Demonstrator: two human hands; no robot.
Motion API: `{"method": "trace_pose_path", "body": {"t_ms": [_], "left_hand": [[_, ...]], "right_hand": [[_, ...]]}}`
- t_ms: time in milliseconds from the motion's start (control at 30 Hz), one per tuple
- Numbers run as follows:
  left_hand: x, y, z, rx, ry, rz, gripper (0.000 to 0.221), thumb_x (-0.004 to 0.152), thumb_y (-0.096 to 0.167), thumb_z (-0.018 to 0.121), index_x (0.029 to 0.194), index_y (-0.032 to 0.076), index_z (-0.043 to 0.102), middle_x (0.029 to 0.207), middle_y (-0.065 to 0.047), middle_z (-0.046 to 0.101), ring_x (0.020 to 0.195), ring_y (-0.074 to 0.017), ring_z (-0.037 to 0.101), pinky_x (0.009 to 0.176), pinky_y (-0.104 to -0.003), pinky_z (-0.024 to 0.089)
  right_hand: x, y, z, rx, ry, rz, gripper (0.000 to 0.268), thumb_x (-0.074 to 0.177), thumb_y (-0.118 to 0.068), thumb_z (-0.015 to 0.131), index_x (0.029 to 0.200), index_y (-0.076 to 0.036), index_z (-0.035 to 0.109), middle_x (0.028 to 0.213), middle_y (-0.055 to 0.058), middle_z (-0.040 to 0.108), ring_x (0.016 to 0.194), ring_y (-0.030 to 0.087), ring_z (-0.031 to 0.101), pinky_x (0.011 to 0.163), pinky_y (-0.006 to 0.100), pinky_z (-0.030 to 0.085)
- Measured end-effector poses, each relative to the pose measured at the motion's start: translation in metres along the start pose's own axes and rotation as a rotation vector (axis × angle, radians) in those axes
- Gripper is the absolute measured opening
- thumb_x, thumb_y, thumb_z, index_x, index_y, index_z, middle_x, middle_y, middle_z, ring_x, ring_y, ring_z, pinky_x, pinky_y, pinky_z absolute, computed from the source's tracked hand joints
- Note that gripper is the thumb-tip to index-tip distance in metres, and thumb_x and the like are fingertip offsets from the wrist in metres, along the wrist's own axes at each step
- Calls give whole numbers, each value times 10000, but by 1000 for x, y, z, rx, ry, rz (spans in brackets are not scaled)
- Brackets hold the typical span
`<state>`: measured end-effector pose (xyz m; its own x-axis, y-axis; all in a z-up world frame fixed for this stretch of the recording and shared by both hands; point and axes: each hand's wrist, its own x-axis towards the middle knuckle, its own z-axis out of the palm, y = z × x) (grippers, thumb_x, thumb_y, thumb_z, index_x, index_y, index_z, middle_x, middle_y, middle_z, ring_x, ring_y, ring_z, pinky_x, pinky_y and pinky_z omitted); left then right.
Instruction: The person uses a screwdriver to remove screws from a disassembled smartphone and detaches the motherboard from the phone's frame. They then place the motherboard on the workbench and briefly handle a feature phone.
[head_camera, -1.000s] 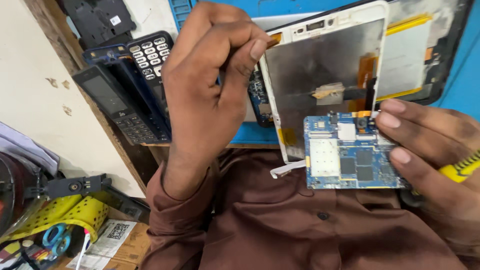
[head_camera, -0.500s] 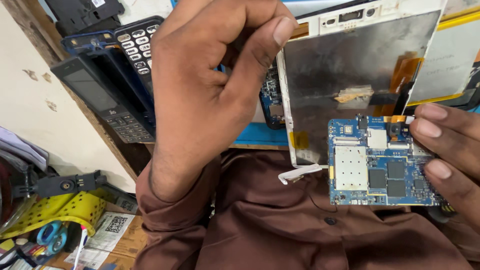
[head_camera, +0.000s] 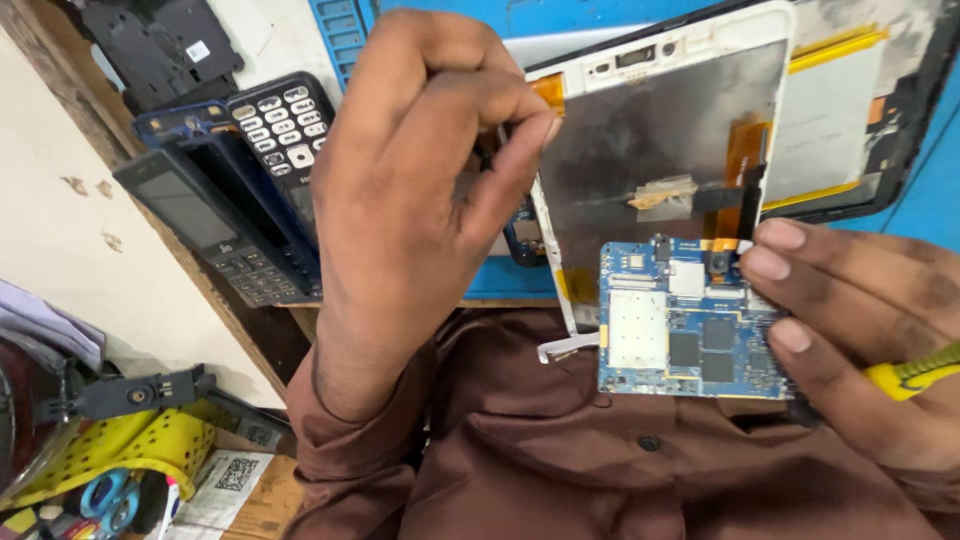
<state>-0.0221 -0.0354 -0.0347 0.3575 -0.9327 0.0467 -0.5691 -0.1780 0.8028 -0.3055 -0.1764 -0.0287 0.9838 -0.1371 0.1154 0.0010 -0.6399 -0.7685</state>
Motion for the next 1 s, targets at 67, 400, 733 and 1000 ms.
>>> {"method": "trace_pose_path", "body": {"t_ms": [67,400,733,1000], "left_hand": [[-1,1,1,68,0,33,184,1069,20,797,1086,33,614,1171,-32,565,979,-139,674,819,-259,560],[-1,33,-8,156,-28,5,227,965,54,830,1112,40,657,1231,-95,595,1011,-229,653,829,-326,546],[-18,55,-4,-477,-272,-335,391,876,108,824,1211,2,651,1120,-83,733,920,-156,762,784,-257,615],[-35,52,5,-645,-221,-387,246,997,25,774,1216,5,664,1158,-81,742,1000,-149,781,863,-241,649]], "right_hand": [[3,-5,5,-25,29,25,241,896,65,652,1108,-11,564,1215,250,669,1202,436,659,976,553,591],[5,-8,0,-178,34,-4,216,880,65,699,1023,-37,573,1219,218,690,1185,392,662,945,507,582],[2,15,8,-348,200,-325,223,852,14,791,932,-114,627,1153,163,703,1125,331,653,956,471,591],[-38,32,33,-408,399,-436,258,920,11,788,1061,-136,632,1356,182,601,1165,339,628,1006,505,547]]}}
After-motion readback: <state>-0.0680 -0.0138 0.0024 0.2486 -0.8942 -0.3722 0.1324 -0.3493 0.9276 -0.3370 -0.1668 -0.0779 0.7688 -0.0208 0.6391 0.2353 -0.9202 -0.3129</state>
